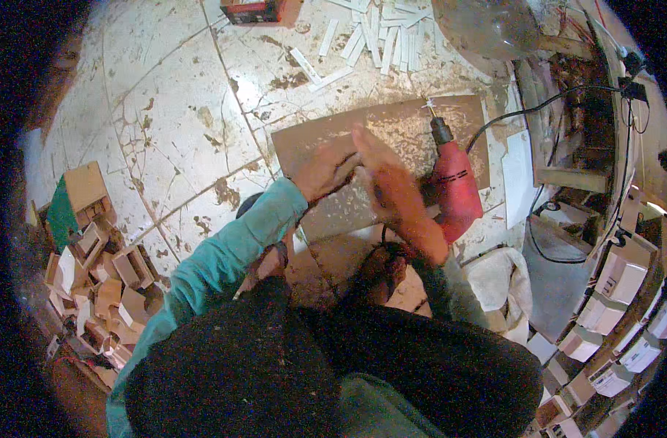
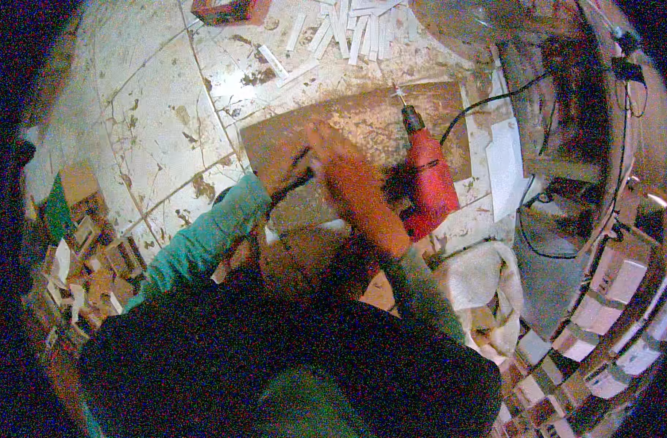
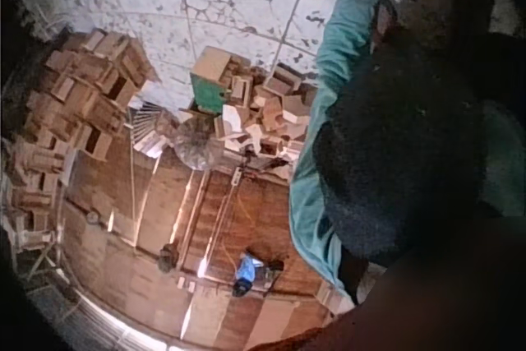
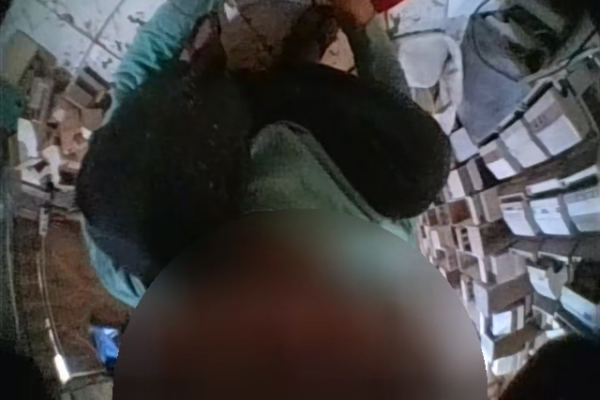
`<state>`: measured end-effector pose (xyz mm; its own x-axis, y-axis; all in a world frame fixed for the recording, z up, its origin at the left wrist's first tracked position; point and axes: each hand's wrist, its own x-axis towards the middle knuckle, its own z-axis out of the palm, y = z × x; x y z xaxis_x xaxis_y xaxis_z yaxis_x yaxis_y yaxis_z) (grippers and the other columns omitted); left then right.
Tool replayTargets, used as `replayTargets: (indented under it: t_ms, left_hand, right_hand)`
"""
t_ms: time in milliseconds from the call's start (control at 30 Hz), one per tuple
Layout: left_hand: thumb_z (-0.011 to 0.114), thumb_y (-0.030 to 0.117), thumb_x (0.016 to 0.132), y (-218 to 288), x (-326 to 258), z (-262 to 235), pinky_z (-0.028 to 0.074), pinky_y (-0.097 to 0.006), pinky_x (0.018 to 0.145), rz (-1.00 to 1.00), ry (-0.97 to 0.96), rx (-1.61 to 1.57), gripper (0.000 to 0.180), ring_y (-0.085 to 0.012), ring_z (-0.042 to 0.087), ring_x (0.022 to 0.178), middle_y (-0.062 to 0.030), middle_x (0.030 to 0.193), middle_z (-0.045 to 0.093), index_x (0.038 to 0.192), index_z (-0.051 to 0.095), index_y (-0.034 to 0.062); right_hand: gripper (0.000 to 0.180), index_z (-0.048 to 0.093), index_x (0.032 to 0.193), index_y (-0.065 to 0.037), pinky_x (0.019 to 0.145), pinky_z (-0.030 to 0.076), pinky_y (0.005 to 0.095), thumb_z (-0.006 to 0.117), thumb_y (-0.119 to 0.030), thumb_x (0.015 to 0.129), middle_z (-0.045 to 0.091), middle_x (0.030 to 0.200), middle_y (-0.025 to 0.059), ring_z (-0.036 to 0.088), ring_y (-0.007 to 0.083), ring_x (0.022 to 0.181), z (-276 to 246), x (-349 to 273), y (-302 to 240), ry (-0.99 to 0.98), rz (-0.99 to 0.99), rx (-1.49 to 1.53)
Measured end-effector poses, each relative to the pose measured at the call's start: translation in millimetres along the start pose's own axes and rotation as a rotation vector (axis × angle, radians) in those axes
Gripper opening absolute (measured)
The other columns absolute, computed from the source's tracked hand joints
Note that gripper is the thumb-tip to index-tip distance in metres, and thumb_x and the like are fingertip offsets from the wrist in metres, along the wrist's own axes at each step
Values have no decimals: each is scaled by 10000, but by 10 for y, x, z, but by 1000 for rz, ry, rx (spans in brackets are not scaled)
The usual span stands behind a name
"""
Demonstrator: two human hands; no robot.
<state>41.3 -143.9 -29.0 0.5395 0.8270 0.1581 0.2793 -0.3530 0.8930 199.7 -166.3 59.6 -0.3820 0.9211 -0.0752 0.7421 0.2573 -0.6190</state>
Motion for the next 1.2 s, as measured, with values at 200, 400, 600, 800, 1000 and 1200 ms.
replayTargets:
  t_ms: [200, 400, 600, 800, 1000, 1200]
  left_hand:
    - [499, 188, 940, 308, 166, -262, 489, -436, 857, -109, -324, -110, 336, -379, 613, 974, -197, 1052, 640, 1251, 530, 65]
    - [576, 182, 902, 491, 84, -274, 492, -432, 820, -355, -296, -130, 308, -355, 617, 952, -191, 1007, 631, 1184, 549, 63]
    - [672, 143, 786, 305, -42, -124, 475, -404, 787, 55, -27, 396, 251, -315, 540, 901, -120, 934, 562, 1009, 596, 56]
    - [676, 86, 764, 200, -56, -26, 477, -389, 772, 120, -4, 378, 196, -306, 532, 893, -114, 932, 560, 944, 609, 46]
    - [677, 57, 751, 213, -19, -40, 483, -387, 733, 161, -33, 424, 198, -305, 539, 851, -110, 911, 570, 937, 611, 46]
    - [684, 62, 744, 193, 28, -31, 483, -386, 731, 149, -46, 388, 197, -302, 545, 852, -111, 932, 588, 930, 620, 47]
  right_hand:
    - [231, 636, 1071, -12, 817, 494, 322, 606, -72, 850, 661, 984, 118, 625, 262, 920, -369, -33, 74, -46, 135, 48]
    - [222, 639, 1030, 44, 745, 500, 270, 597, -138, 909, 655, 908, 74, 631, 141, 809, -39, -194, 313, 58, 560, 874]
    - [237, 645, 1039, 49, 719, 535, 265, 592, -131, 893, 650, 909, 80, 654, 166, 798, 343, -262, 540, 170, 612, 1031]
    - [198, 664, 999, 33, 730, 541, 285, 615, -107, 868, 664, 966, 132, 663, 209, 803, 409, -218, 576, 112, 663, 645]
    - [231, 643, 1063, -44, 811, 504, 362, 647, -141, 854, 662, 1024, 146, 642, 298, 914, 79, -442, 437, 473, 361, -208]
    - [391, 535, 1191, -37, 825, 498, 372, 617, -281, 898, 576, 1159, 142, 591, 294, 999, -290, -1380, 704, 919, 745, 65]
